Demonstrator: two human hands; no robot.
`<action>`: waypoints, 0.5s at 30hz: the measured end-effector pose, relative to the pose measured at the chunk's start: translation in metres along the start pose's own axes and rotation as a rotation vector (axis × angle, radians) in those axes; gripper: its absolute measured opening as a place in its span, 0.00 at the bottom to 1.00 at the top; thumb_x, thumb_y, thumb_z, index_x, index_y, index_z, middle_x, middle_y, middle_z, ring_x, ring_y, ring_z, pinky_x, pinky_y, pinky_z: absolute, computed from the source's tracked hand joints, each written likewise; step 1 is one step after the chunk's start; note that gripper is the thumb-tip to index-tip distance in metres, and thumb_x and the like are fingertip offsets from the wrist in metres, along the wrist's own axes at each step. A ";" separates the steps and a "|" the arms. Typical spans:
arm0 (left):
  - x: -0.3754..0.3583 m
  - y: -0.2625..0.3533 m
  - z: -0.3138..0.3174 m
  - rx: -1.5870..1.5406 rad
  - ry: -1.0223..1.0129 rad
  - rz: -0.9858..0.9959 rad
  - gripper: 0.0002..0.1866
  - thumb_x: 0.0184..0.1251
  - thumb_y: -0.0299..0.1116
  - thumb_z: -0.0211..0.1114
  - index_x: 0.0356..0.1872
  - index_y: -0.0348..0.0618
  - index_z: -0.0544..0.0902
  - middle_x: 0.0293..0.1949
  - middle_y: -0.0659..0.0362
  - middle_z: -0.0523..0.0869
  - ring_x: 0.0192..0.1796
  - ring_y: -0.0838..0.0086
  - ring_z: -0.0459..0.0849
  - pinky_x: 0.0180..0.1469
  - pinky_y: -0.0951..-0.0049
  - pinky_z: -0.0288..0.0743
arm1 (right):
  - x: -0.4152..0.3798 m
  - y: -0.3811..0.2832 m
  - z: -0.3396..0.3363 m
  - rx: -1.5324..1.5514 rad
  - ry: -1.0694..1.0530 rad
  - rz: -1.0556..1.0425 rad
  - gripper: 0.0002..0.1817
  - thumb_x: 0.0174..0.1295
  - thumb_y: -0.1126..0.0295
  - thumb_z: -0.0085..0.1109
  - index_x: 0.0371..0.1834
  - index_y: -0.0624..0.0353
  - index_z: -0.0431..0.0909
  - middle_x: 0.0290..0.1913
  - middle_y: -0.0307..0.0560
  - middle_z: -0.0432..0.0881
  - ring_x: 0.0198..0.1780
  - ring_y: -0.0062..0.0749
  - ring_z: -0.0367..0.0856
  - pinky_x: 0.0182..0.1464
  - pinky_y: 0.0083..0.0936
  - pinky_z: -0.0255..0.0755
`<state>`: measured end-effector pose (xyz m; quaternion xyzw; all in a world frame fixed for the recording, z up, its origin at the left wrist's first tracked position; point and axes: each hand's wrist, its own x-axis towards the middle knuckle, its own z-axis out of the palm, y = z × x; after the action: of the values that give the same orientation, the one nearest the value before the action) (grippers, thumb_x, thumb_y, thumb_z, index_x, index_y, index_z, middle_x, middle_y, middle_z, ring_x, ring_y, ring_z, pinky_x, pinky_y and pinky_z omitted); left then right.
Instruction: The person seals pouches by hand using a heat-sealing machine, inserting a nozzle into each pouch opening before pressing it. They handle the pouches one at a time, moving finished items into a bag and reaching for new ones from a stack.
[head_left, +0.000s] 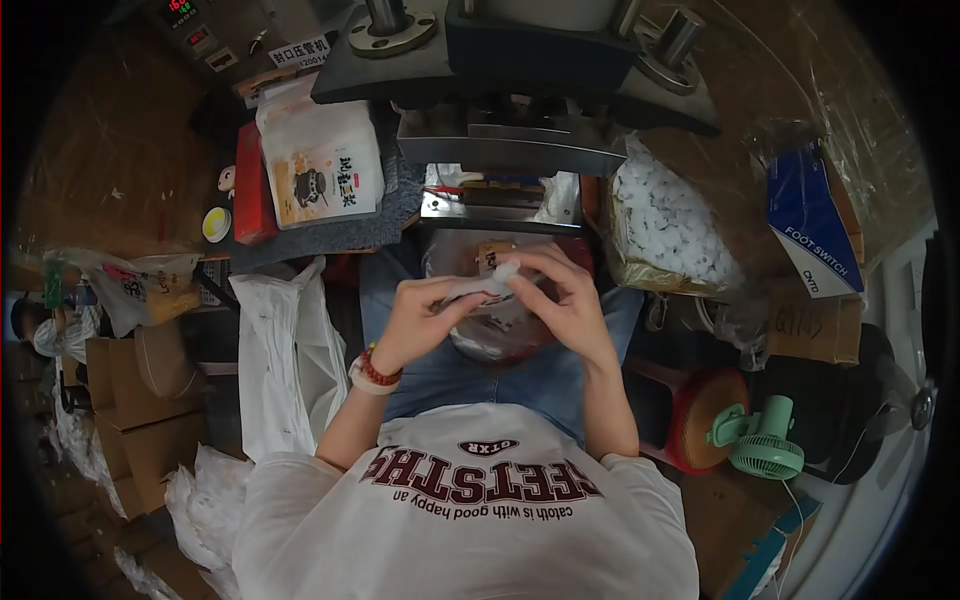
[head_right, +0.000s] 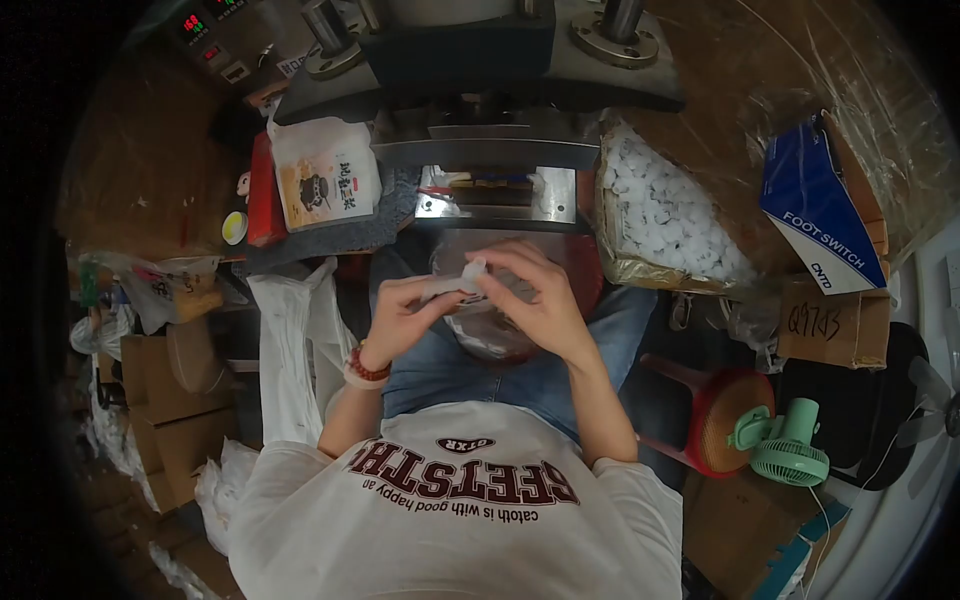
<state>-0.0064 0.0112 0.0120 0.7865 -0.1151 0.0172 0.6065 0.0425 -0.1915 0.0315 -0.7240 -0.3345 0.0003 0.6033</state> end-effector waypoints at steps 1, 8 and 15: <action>0.002 -0.014 0.009 -0.003 -0.002 -0.005 0.09 0.59 0.26 0.66 0.41 0.39 0.87 0.36 0.56 0.89 0.35 0.76 0.86 0.38 0.78 0.79 | -0.002 0.003 0.004 -0.010 0.111 0.152 0.17 0.56 0.73 0.65 0.50 0.61 0.80 0.48 0.49 0.80 0.55 0.42 0.75 0.57 0.32 0.68; 0.063 -0.027 0.018 -0.670 0.081 -0.477 0.13 0.65 0.33 0.66 0.37 0.28 0.83 0.34 0.55 0.88 0.34 0.80 0.85 0.36 0.80 0.79 | -0.002 -0.009 -0.069 -0.447 0.492 0.119 0.19 0.59 0.72 0.62 0.54 0.62 0.75 0.53 0.53 0.78 0.54 0.46 0.75 0.56 0.33 0.69; 0.087 -0.024 0.014 -0.838 0.083 -0.532 0.13 0.65 0.30 0.66 0.43 0.28 0.81 0.43 0.51 0.86 0.39 0.74 0.86 0.40 0.77 0.81 | 0.008 0.058 -0.096 -1.031 0.336 0.321 0.10 0.61 0.73 0.58 0.46 0.58 0.80 0.46 0.54 0.79 0.43 0.48 0.80 0.45 0.36 0.73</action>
<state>0.0818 -0.0099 -0.0001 0.4757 0.1168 -0.1544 0.8580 0.1152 -0.2746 0.0105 -0.9569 -0.0764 -0.1868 0.2091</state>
